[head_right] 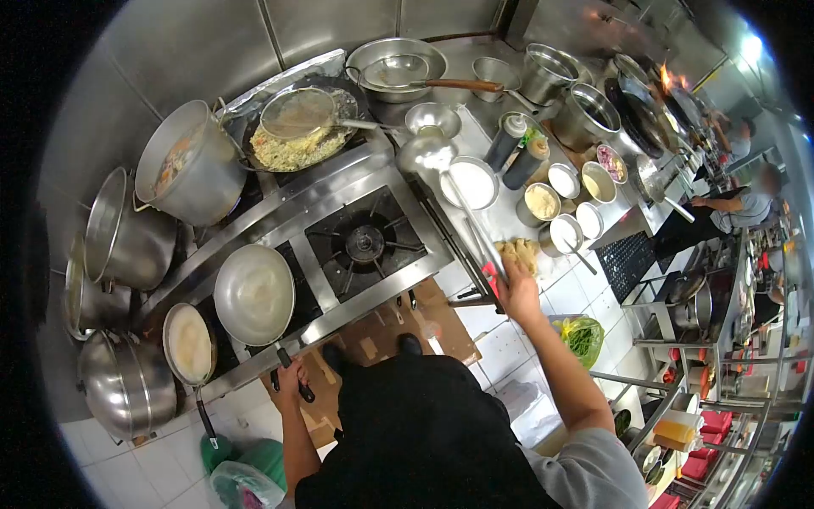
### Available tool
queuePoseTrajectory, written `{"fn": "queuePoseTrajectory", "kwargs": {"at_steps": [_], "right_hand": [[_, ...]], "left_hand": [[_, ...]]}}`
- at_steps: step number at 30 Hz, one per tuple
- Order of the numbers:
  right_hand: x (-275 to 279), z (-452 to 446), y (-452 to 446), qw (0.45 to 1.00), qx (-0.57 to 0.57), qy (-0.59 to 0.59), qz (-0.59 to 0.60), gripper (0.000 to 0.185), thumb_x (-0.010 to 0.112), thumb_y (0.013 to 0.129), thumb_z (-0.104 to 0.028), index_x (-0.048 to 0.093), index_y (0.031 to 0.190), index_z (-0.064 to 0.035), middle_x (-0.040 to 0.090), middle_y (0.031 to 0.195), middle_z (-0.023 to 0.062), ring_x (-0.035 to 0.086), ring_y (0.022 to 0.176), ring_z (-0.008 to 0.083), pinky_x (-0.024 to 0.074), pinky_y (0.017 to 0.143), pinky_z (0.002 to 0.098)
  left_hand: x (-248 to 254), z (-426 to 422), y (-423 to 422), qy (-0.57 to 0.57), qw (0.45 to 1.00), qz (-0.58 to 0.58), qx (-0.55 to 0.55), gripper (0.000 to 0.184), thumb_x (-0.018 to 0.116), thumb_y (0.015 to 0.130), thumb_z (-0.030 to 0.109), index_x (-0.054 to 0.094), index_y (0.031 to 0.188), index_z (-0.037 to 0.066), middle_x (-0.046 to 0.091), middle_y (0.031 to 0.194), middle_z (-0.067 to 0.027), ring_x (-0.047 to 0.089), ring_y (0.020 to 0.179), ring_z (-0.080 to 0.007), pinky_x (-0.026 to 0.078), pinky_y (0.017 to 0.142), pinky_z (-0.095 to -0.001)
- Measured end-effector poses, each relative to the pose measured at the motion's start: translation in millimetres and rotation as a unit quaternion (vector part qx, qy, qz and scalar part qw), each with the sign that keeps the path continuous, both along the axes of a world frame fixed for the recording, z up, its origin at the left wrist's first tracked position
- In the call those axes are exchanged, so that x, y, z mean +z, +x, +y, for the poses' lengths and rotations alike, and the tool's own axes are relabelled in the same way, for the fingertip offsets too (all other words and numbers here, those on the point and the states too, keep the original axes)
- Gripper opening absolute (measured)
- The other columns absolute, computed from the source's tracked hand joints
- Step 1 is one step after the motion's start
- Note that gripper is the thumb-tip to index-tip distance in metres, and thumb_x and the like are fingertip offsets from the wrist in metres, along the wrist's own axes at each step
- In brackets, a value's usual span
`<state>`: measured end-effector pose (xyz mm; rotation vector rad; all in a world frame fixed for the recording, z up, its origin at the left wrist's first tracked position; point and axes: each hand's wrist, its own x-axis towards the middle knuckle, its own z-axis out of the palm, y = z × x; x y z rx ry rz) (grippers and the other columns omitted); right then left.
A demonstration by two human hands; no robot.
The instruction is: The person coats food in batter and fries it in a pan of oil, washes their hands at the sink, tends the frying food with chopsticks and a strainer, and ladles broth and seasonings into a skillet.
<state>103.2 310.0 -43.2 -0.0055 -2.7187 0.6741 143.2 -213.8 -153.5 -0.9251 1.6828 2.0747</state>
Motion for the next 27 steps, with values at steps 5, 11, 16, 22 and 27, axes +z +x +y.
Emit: {"fn": "queuePoseTrajectory", "kwargs": {"at_steps": [5, 11, 16, 22, 27], "right_hand": [[-12, 35, -51, 0.998, -0.052, -0.023, -0.036, 0.042, 0.061, 0.079, -0.011, 0.053, 0.119, 0.0019, 0.058, 0.093, 0.0257, 0.058, 0.087, 0.0434, 0.0466, 0.076, 0.0481], [-52, 62, -125, 0.994, -0.076, 0.039, -0.072, 0.044, 0.065, 0.079, -0.018, 0.055, 0.120, -0.0067, 0.058, 0.096, 0.0229, 0.059, 0.087, 0.0409, 0.0477, 0.075, 0.0484], [-7, 35, -122, 0.983, -0.040, 0.146, 0.102, 0.039, 0.069, 0.077, -0.016, 0.057, 0.111, -0.0031, 0.055, 0.091, 0.0177, 0.056, 0.088, 0.0339, 0.0445, 0.076, 0.0454], [-79, 29, -24, 0.972, 0.029, 0.232, -0.020, 0.029, 0.058, 0.085, -0.018, 0.057, 0.110, -0.0044, 0.062, 0.096, 0.0225, 0.062, 0.083, 0.0381, 0.0492, 0.071, 0.0476], [-86, 43, -14, 0.979, 0.001, 0.042, -0.197, 0.044, 0.061, 0.082, -0.010, 0.048, 0.124, -0.0064, 0.064, 0.100, 0.0181, 0.063, 0.090, 0.0317, 0.0504, 0.076, 0.0391]], "left_hand": [[-3, -9, 13, 0.008, 0.999, -0.041, -0.002, 0.019, 0.061, 0.088, 0.021, 0.045, 0.081, 0.014, 0.039, 0.050, 0.0018, 0.040, 0.038, -0.0115, 0.034, 0.037, -0.0266], [3, -16, 18, 0.016, 0.998, -0.067, 0.014, 0.036, 0.061, 0.088, 0.042, 0.044, 0.074, 0.014, 0.040, 0.051, 0.0008, 0.040, 0.038, -0.0126, 0.035, 0.037, -0.0274], [-5, -30, 26, 0.140, 0.990, -0.015, 0.026, 0.071, 0.040, 0.085, 0.071, 0.057, 0.101, 0.003, 0.066, 0.081, -0.0129, 0.066, 0.076, -0.0262, 0.054, 0.065, -0.0367], [-86, -44, 64, 0.229, 0.962, -0.006, 0.150, 0.056, 0.043, 0.093, 0.054, 0.051, 0.113, 0.002, 0.058, 0.115, -0.0194, 0.059, 0.102, -0.0329, 0.050, 0.085, -0.0412], [-159, -65, 67, 0.213, 0.958, -0.026, 0.189, 0.056, 0.045, 0.095, 0.045, 0.041, 0.129, 0.002, 0.049, 0.128, -0.0197, 0.045, 0.124, -0.0371, 0.045, 0.097, -0.0482]]}}
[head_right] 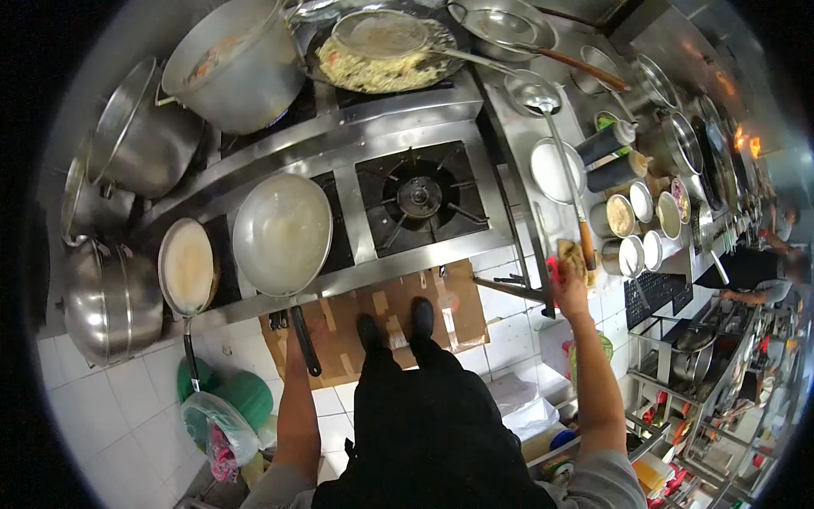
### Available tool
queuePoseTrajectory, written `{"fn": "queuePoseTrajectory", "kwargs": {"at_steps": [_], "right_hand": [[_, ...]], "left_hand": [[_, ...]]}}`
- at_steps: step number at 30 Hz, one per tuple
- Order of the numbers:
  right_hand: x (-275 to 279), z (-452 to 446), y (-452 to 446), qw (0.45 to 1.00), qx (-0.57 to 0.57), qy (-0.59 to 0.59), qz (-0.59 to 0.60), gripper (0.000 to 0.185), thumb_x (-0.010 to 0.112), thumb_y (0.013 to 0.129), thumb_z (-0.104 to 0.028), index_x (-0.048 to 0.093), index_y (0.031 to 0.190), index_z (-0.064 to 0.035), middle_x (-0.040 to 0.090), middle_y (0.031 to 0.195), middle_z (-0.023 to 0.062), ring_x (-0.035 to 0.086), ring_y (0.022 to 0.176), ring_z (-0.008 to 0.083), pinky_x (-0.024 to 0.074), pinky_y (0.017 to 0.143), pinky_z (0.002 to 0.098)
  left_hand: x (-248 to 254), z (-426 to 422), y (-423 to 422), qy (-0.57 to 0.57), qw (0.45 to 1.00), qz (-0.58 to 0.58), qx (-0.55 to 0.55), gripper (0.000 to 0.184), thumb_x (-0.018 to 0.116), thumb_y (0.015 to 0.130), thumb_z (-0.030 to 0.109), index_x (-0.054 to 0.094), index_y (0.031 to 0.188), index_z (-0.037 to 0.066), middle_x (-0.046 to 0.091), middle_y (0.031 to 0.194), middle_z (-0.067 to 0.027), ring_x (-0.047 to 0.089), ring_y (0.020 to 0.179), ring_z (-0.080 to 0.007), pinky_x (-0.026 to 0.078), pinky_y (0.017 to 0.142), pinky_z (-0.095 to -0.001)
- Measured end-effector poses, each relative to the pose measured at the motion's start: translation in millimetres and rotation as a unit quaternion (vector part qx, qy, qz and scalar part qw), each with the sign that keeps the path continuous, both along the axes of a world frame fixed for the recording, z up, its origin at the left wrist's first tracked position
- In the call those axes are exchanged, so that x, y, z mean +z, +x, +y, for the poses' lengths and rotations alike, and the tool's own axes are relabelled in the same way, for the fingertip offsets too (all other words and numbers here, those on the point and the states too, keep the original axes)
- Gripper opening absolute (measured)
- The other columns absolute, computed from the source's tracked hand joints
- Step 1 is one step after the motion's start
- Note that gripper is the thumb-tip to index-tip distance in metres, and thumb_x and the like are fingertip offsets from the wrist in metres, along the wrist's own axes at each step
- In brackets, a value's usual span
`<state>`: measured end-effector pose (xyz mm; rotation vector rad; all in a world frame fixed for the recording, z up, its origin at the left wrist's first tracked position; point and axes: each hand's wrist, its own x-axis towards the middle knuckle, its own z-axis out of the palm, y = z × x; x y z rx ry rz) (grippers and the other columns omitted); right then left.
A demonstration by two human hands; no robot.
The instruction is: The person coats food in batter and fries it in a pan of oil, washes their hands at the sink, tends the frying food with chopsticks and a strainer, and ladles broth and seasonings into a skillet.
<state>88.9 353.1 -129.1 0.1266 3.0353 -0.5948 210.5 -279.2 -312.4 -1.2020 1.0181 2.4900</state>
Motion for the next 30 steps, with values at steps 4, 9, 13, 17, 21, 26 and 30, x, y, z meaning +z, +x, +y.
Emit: {"fn": "queuePoseTrajectory", "kwargs": {"at_steps": [4, 9, 13, 17, 21, 26, 30], "right_hand": [[-3, 21, -2, 0.995, 0.009, -0.092, -0.049, 0.046, 0.061, 0.078, 0.001, 0.050, 0.122, -0.0063, 0.063, 0.101, 0.0107, 0.063, 0.088, 0.0227, 0.0508, 0.077, 0.0325], [21, 16, 1, 0.981, -0.077, -0.023, -0.176, 0.025, 0.062, 0.078, -0.006, 0.059, 0.102, -0.0032, 0.065, 0.080, 0.0100, 0.063, 0.074, 0.0222, 0.0499, 0.068, 0.0347], [44, -36, 15, 0.994, -0.058, 0.095, 0.021, 0.034, 0.058, 0.090, -0.025, 0.046, 0.113, -0.0032, 0.063, 0.080, 0.0207, 0.062, 0.073, 0.0397, 0.0488, 0.061, 0.0459], [87, -99, 41, 0.995, -0.093, -0.012, 0.042, 0.026, 0.058, 0.091, -0.022, 0.046, 0.106, -0.0039, 0.062, 0.074, 0.0186, 0.060, 0.059, 0.0321, 0.0451, 0.054, 0.0402], [80, -206, 77, 0.978, -0.037, -0.109, -0.176, 0.028, 0.063, 0.088, -0.025, 0.056, 0.104, -0.0030, 0.065, 0.083, 0.0185, 0.064, 0.075, 0.0306, 0.0476, 0.067, 0.0408], [-29, -337, 73, 0.969, 0.113, -0.190, -0.114, 0.032, 0.055, 0.090, -0.028, 0.060, 0.113, -0.0064, 0.063, 0.081, 0.0232, 0.062, 0.073, 0.0384, 0.0476, 0.064, 0.0451], [-64, -417, 28, 0.960, 0.122, -0.244, -0.064, 0.030, 0.051, 0.089, -0.027, 0.060, 0.105, -0.0034, 0.062, 0.083, 0.0260, 0.060, 0.081, 0.0440, 0.0471, 0.071, 0.0498]], "left_hand": [[30, 22, -47, -0.013, 0.999, -0.010, 0.050, 0.043, 0.049, 0.094, 0.041, 0.049, 0.124, 0.010, 0.056, 0.113, -0.0113, 0.054, 0.112, -0.0306, 0.048, 0.093, -0.0519], [1, 19, -71, 0.106, 0.979, 0.089, 0.147, 0.025, 0.054, 0.084, 0.009, 0.056, 0.108, 0.000, 0.062, 0.102, -0.0152, 0.061, 0.094, -0.0327, 0.049, 0.092, -0.0558], [-62, -2, -65, 0.136, 0.975, 0.098, 0.146, 0.027, 0.056, 0.081, 0.005, 0.057, 0.108, 0.001, 0.063, 0.098, -0.0139, 0.061, 0.092, -0.0322, 0.053, 0.085, -0.0517], [-119, -24, -58, 0.132, 0.980, -0.042, 0.146, 0.027, 0.056, 0.078, 0.003, 0.057, 0.105, 0.002, 0.065, 0.093, -0.0115, 0.061, 0.090, -0.0278, 0.054, 0.077, -0.0422], [-23, -22, -47, 0.058, 0.997, 0.030, -0.043, 0.013, 0.056, 0.085, 0.015, 0.060, 0.094, 0.007, 0.064, 0.090, -0.0083, 0.062, 0.086, -0.0240, 0.052, 0.076, -0.0399], [36, -36, 20, -0.189, 0.874, -0.026, -0.447, 0.028, 0.046, 0.096, 0.033, 0.057, 0.106, 0.009, 0.062, 0.083, -0.0062, 0.062, 0.072, -0.0194, 0.053, 0.062, -0.0322], [-31, -116, 127, -0.230, 0.796, 0.025, -0.559, 0.022, 0.053, 0.086, 0.015, 0.057, 0.105, 0.005, 0.063, 0.082, -0.0131, 0.061, 0.063, -0.0219, 0.052, 0.052, -0.0386]]}}
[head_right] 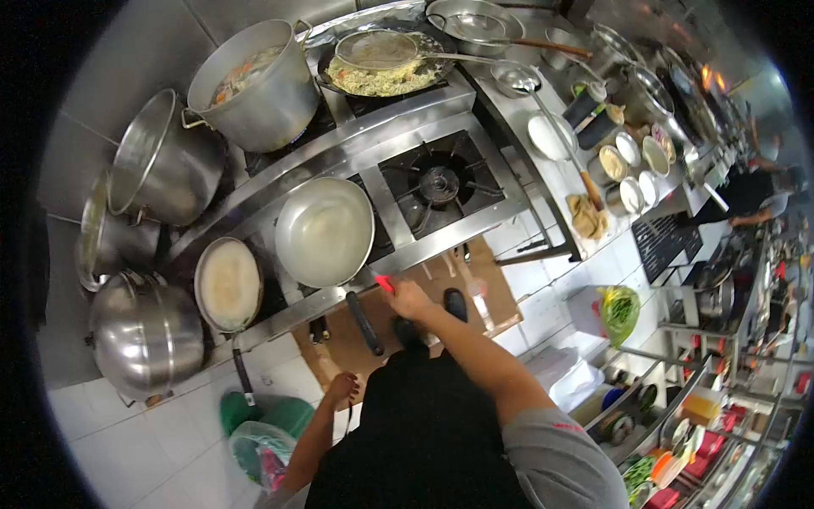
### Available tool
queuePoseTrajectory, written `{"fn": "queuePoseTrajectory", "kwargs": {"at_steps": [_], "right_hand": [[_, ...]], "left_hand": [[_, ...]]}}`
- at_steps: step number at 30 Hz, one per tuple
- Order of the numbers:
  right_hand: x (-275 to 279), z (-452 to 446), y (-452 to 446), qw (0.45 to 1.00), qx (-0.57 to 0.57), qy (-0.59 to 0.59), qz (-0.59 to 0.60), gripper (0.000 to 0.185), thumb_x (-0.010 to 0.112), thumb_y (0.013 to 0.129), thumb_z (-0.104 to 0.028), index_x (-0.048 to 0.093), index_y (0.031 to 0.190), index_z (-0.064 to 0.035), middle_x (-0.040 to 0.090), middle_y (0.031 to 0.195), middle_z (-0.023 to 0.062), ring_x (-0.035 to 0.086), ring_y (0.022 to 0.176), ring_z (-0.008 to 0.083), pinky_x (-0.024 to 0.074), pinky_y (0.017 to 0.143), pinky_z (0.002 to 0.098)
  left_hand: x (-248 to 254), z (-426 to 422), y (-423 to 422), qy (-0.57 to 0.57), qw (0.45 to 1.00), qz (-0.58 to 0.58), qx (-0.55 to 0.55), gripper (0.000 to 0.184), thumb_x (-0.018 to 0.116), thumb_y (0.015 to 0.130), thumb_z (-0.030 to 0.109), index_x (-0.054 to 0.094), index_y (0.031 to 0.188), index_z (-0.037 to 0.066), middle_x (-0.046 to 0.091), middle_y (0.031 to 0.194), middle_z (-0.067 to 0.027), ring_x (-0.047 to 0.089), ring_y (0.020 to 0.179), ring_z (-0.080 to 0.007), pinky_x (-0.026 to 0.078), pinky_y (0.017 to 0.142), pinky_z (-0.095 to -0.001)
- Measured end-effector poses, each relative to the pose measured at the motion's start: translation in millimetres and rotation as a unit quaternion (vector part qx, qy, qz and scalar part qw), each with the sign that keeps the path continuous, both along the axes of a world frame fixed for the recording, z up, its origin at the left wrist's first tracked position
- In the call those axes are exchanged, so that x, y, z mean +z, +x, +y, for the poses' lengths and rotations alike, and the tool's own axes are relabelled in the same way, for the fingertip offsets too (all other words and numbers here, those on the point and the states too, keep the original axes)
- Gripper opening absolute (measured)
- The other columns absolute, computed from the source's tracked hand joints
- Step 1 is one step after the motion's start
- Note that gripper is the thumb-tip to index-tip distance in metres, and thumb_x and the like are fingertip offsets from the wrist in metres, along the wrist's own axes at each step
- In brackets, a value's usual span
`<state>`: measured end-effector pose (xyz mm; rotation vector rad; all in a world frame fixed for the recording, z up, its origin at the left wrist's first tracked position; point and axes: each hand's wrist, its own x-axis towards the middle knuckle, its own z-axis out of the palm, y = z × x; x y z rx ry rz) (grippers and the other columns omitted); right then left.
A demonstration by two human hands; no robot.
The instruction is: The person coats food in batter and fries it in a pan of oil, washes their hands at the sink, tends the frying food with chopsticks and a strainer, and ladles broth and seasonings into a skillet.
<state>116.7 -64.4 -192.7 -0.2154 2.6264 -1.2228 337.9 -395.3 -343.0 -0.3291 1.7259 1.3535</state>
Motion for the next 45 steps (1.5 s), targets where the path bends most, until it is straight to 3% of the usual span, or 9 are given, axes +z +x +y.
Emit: {"fn": "queuePoseTrajectory", "kwargs": {"at_steps": [7, 14, 16, 21, 23, 27, 29, 33, 45], "right_hand": [[2, -23, -18, 0.995, -0.048, -0.029, -0.081, 0.032, 0.054, 0.086, -0.027, 0.061, 0.097, 0.0029, 0.063, 0.090, 0.0277, 0.059, 0.091, 0.0460, 0.0466, 0.082, 0.0515], [-12, -36, -20, 0.986, -0.110, -0.037, -0.117, 0.040, 0.048, 0.088, -0.035, 0.062, 0.097, 0.0021, 0.062, 0.092, 0.0289, 0.059, 0.092, 0.0446, 0.0479, 0.082, 0.0500], [-29, -38, -19, 0.994, -0.072, -0.050, -0.068, 0.040, 0.044, 0.091, -0.034, 0.061, 0.100, 0.0011, 0.062, 0.097, 0.0282, 0.060, 0.092, 0.0431, 0.0490, 0.081, 0.0492], [3, -45, -29, 0.988, -0.043, -0.036, -0.145, 0.047, 0.040, 0.094, -0.041, 0.060, 0.106, -0.0002, 0.063, 0.098, 0.0251, 0.061, 0.094, 0.0415, 0.0489, 0.081, 0.0479], [4, -43, -35, 0.975, -0.076, -0.073, -0.197, 0.053, 0.040, 0.093, -0.049, 0.061, 0.105, -0.0011, 0.064, 0.096, 0.0243, 0.060, 0.097, 0.0415, 0.0475, 0.084, 0.0470], [-28, -55, -49, 0.950, -0.058, -0.184, -0.246, 0.061, 0.039, 0.092, -0.055, 0.062, 0.105, 0.0000, 0.064, 0.098, 0.0268, 0.063, 0.084, 0.0434, 0.0498, 0.076, 0.0490], [-31, -52, -63, 0.973, -0.027, -0.070, -0.219, 0.039, 0.045, 0.093, -0.028, 0.052, 0.120, -0.0010, 0.064, 0.090, 0.0246, 0.063, 0.086, 0.0406, 0.0515, 0.071, 0.0474], [10, 57, -48, 0.971, 0.118, -0.052, -0.199, 0.052, 0.050, 0.089, -0.043, 0.048, 0.119, 0.0001, 0.064, 0.092, 0.0259, 0.062, 0.088, 0.0436, 0.0484, 0.074, 0.0506], [101, 413, 17, 0.975, -0.202, 0.049, 0.076, 0.035, 0.062, 0.082, -0.020, 0.050, 0.111, -0.0043, 0.060, 0.089, 0.0197, 0.060, 0.080, 0.0388, 0.0496, 0.068, 0.0463]], "left_hand": [[82, -36, 54, -0.065, 0.972, -0.162, 0.154, 0.020, 0.046, 0.093, 0.017, 0.051, 0.109, 0.007, 0.063, 0.084, -0.0149, 0.063, 0.064, -0.0239, 0.054, 0.054, -0.0406], [119, -35, 21, -0.173, 0.982, -0.007, -0.073, 0.018, 0.047, 0.092, 0.014, 0.052, 0.108, 0.007, 0.064, 0.083, -0.0149, 0.064, 0.067, -0.0242, 0.054, 0.056, -0.0405], [91, -55, 17, 0.029, 0.987, -0.106, 0.116, 0.018, 0.051, 0.093, 0.017, 0.052, 0.107, 0.006, 0.064, 0.084, -0.0149, 0.065, 0.068, -0.0243, 0.055, 0.056, -0.0406], [153, -17, -39, -0.094, 0.982, 0.106, -0.126, 0.025, 0.051, 0.095, 0.028, 0.052, 0.106, 0.005, 0.064, 0.087, -0.0143, 0.065, 0.071, -0.0247, 0.056, 0.061, -0.0415], [171, 2, -61, 0.049, 0.950, -0.135, 0.278, 0.037, 0.044, 0.097, 0.039, 0.052, 0.106, 0.004, 0.064, 0.088, -0.0138, 0.065, 0.077, -0.0258, 0.056, 0.068, -0.0415], [227, 71, -110, 0.000, 0.964, -0.038, 0.262, 0.054, 0.041, 0.095, 0.052, 0.052, 0.106, 0.000, 0.063, 0.091, -0.0137, 0.064, 0.083, -0.0265, 0.054, 0.075, -0.0424], [245, 96, -127, -0.054, 0.960, -0.021, 0.274, 0.046, 0.044, 0.096, 0.046, 0.055, 0.103, 0.001, 0.064, 0.085, -0.0127, 0.064, 0.077, -0.0228, 0.054, 0.068, -0.0374], [267, 131, -127, -0.237, 0.937, 0.201, 0.159, 0.027, 0.051, 0.094, 0.027, 0.058, 0.097, 0.000, 0.063, 0.077, -0.0098, 0.061, 0.064, -0.0150, 0.049, 0.049, -0.0259], [325, 490, -288, 0.121, 0.966, 0.226, 0.043, 0.030, 0.046, 0.099, 0.023, 0.054, 0.110, -0.004, 0.063, 0.098, -0.0164, 0.064, 0.084, -0.0205, 0.054, 0.069, -0.0307]]}}
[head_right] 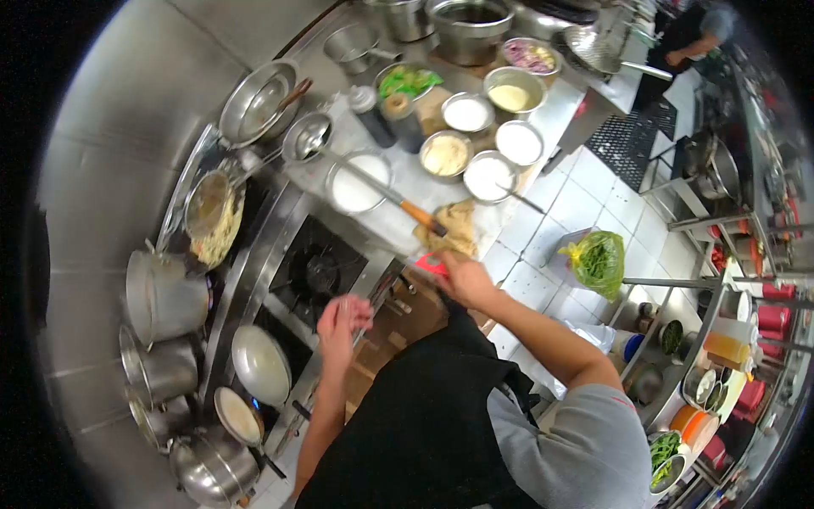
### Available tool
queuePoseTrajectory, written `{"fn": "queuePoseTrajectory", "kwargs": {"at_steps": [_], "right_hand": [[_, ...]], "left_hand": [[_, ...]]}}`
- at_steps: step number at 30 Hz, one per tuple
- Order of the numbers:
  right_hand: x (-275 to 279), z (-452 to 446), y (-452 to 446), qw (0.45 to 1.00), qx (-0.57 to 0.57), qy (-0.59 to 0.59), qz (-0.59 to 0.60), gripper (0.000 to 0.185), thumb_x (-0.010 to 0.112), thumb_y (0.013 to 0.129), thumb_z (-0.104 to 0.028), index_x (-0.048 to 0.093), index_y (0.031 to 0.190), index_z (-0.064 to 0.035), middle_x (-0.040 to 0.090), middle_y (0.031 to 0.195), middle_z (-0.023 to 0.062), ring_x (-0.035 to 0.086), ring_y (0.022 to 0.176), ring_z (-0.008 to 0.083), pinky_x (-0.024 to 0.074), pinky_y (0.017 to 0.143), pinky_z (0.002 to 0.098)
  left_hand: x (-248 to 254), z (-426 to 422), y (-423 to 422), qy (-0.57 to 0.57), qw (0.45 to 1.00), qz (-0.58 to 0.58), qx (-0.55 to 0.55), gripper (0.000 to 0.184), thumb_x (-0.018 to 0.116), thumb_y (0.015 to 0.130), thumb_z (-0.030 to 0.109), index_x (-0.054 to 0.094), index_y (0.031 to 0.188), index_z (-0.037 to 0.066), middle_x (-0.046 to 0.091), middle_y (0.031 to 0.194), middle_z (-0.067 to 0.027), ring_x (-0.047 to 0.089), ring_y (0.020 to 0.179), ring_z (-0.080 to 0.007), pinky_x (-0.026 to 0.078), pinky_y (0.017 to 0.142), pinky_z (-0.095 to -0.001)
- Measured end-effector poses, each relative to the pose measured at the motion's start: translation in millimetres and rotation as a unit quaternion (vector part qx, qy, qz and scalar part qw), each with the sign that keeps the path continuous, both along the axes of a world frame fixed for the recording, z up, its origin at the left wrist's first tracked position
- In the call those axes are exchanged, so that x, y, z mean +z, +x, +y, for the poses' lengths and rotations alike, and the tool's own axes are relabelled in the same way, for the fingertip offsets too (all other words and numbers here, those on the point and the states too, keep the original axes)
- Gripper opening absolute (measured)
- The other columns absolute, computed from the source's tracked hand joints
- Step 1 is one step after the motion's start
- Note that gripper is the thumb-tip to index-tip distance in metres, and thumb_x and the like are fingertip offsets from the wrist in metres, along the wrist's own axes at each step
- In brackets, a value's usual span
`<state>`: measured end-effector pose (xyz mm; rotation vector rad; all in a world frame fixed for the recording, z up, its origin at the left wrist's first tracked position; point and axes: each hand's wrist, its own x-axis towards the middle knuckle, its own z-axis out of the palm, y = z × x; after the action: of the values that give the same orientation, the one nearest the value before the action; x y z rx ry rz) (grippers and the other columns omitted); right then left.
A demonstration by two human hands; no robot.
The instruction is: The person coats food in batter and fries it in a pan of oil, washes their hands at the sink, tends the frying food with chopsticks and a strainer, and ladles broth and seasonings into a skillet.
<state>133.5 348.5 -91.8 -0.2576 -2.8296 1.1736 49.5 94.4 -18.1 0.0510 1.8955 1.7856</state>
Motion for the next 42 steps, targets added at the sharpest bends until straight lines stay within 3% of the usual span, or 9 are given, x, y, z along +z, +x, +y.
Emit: {"fn": "queuePoseTrajectory", "kwargs": {"at_steps": [3, 11, 18, 21, 26, 32, 37, 39, 42], "right_hand": [[-23, -4, -10, 0.997, -0.029, 0.030, 0.058, 0.037, 0.066, 0.076, -0.016, 0.052, 0.108, -0.0025, 0.056, 0.099, 0.0196, 0.054, 0.094, 0.0375, 0.0454, 0.080, 0.0430], [-52, -22, -6, 0.997, -0.041, 0.051, 0.050, 0.043, 0.072, 0.073, -0.027, 0.056, 0.106, -0.0059, 0.054, 0.107, 0.0117, 0.051, 0.102, 0.0306, 0.0399, 0.084, 0.0408], [-39, 29, 41, 0.908, -0.347, -0.230, 0.047, 0.015, 0.061, 0.085, -0.013, 0.059, 0.096, -0.0017, 0.059, 0.069, 0.0105, 0.056, 0.060, 0.0166, 0.0459, 0.057, 0.0319], [-47, 85, 35, 0.853, -0.462, -0.185, 0.155, 0.036, 0.065, 0.087, -0.015, 0.052, 0.117, 0.0002, 0.052, 0.072, 0.0014, 0.045, 0.063, 0.0079, 0.0413, 0.058, 0.0237], [-30, 123, -15, 0.815, -0.343, -0.430, 0.181, 0.027, 0.060, 0.091, -0.019, 0.060, 0.111, -0.0015, 0.053, 0.075, 0.0001, 0.045, 0.063, 0.0062, 0.0409, 0.058, 0.0223], [4, 129, -18, 0.943, -0.263, -0.035, 0.200, 0.028, 0.048, 0.098, -0.021, 0.062, 0.091, 0.0028, 0.057, 0.072, 0.0089, 0.054, 0.062, 0.0137, 0.0461, 0.059, 0.0295], [-17, 123, -9, 0.840, -0.388, -0.314, 0.213, 0.037, 0.041, 0.100, -0.029, 0.061, 0.096, 0.0017, 0.061, 0.073, 0.0056, 0.057, 0.062, 0.0111, 0.0428, 0.055, 0.0234], [-26, 120, -10, 0.804, -0.400, -0.372, 0.233, 0.036, 0.041, 0.100, -0.030, 0.061, 0.097, 0.0008, 0.061, 0.074, 0.0053, 0.057, 0.063, 0.0101, 0.0416, 0.054, 0.0224], [-30, 122, -5, 0.775, -0.410, -0.413, 0.244, 0.035, 0.042, 0.100, -0.030, 0.060, 0.098, -0.0007, 0.062, 0.075, 0.0049, 0.058, 0.064, 0.0091, 0.0400, 0.054, 0.0215]], "left_hand": [[-17, 84, -57, 0.086, 0.980, -0.167, -0.064, 0.056, 0.048, 0.096, 0.039, 0.040, 0.126, -0.008, 0.051, 0.124, -0.0257, 0.055, 0.112, -0.0309, 0.049, 0.092, -0.0407], [-124, 171, -131, 0.000, 0.956, -0.282, -0.080, 0.057, 0.058, 0.089, 0.049, 0.047, 0.118, 0.001, 0.052, 0.106, -0.0165, 0.053, 0.093, -0.0274, 0.046, 0.088, -0.0410], [-85, 190, -123, 0.129, 0.942, -0.309, 0.031, 0.042, 0.060, 0.088, 0.045, 0.050, 0.101, 0.006, 0.052, 0.086, -0.0100, 0.054, 0.079, -0.0235, 0.048, 0.081, -0.0457], [-73, 190, -121, 0.041, 0.958, -0.204, 0.197, 0.032, 0.066, 0.087, 0.033, 0.047, 0.085, 0.008, 0.042, 0.065, -0.0017, 0.046, 0.053, -0.0165, 0.047, 0.050, -0.0377], [-36, 117, -111, 0.020, 0.978, -0.153, 0.139, 0.034, 0.071, 0.083, 0.027, 0.042, 0.079, 0.012, 0.038, 0.057, 0.0018, 0.042, 0.048, -0.0112, 0.036, 0.043, -0.0276], [-29, 13, -55, 0.004, 0.988, -0.150, 0.028, 0.028, 0.064, 0.088, 0.022, 0.040, 0.080, 0.011, 0.038, 0.054, 0.0019, 0.039, 0.041, -0.0107, 0.033, 0.037, -0.0267], [-10, -36, -27, 0.110, 0.973, -0.186, -0.077, 0.020, 0.058, 0.091, 0.019, 0.043, 0.082, 0.009, 0.039, 0.054, 0.0016, 0.039, 0.040, -0.0090, 0.031, 0.036, -0.0242], [25, -32, -30, -0.125, 0.983, -0.100, -0.088, 0.015, 0.057, 0.093, 0.019, 0.048, 0.090, 0.007, 0.039, 0.054, 0.0018, 0.038, 0.040, -0.0074, 0.031, 0.035, -0.0230], [43, -23, -23, -0.082, 0.981, -0.143, -0.105, 0.015, 0.055, 0.094, 0.019, 0.051, 0.098, 0.005, 0.040, 0.055, 0.0021, 0.039, 0.040, -0.0063, 0.031, 0.036, -0.0219]]}}
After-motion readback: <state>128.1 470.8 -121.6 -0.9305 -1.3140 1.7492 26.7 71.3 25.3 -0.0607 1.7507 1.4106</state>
